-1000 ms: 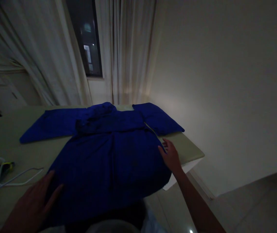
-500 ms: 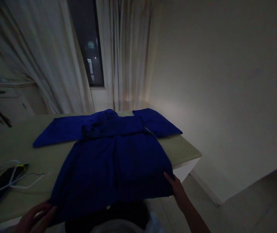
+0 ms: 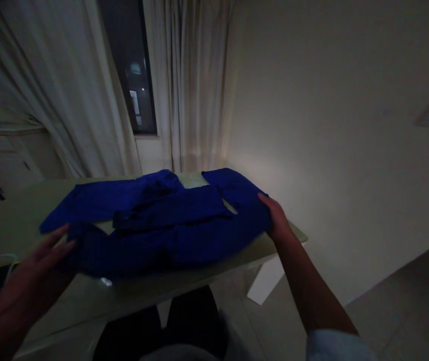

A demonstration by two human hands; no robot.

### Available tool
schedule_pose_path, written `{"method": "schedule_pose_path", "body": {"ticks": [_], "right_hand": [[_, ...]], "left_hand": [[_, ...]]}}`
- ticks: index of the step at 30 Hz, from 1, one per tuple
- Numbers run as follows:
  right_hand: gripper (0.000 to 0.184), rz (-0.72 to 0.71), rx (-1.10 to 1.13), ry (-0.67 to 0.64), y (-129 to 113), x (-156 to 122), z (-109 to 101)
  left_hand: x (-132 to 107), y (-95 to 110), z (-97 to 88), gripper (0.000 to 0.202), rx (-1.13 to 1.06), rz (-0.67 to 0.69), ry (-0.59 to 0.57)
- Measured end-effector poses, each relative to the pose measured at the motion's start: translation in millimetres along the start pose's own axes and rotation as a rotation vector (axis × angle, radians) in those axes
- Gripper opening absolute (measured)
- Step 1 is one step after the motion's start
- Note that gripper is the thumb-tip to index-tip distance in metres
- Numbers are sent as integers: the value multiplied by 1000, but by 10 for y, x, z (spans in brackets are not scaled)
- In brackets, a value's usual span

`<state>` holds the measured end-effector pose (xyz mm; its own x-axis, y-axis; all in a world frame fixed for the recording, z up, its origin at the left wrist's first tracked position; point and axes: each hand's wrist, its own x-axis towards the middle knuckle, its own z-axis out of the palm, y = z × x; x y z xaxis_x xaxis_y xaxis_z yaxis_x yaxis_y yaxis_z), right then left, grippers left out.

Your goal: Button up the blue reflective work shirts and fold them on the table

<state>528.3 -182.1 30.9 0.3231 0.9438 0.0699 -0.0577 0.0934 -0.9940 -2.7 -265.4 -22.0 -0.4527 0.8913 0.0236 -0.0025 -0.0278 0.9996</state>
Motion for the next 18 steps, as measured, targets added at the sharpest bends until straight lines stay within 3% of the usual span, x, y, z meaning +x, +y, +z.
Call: {"method": "schedule_pose_path", "body": {"ticks": [3, 5, 8, 10, 13, 15, 18], "right_hand": [[57, -55, 17, -43, -256, 736, 631], [66, -23, -80, -26, -188, 1003, 871], [62, -179, -399, -14, 275, 988, 898], [59, -421, -657, -221, 682, 790, 783], [78, -677, -1043, -557, 1153, 471, 664], [66, -702, -1252, -611, 1299, 347, 701], [39, -609, -1445, -541, 1300, 263, 806]], "left_hand": [[630, 523, 533, 50, -366, 40, -26], [926, 572, 664, 43, -372, 3, -87], [1095, 184, 516, 66, 58, 70, -57], [1078, -215, 323, 79, 521, 204, -37], [1010, -669, 161, 76, 1010, 309, -53], [995, -776, 198, 70, 1113, 257, -102], [975, -723, 316, 56, 1083, 165, -152]]}}
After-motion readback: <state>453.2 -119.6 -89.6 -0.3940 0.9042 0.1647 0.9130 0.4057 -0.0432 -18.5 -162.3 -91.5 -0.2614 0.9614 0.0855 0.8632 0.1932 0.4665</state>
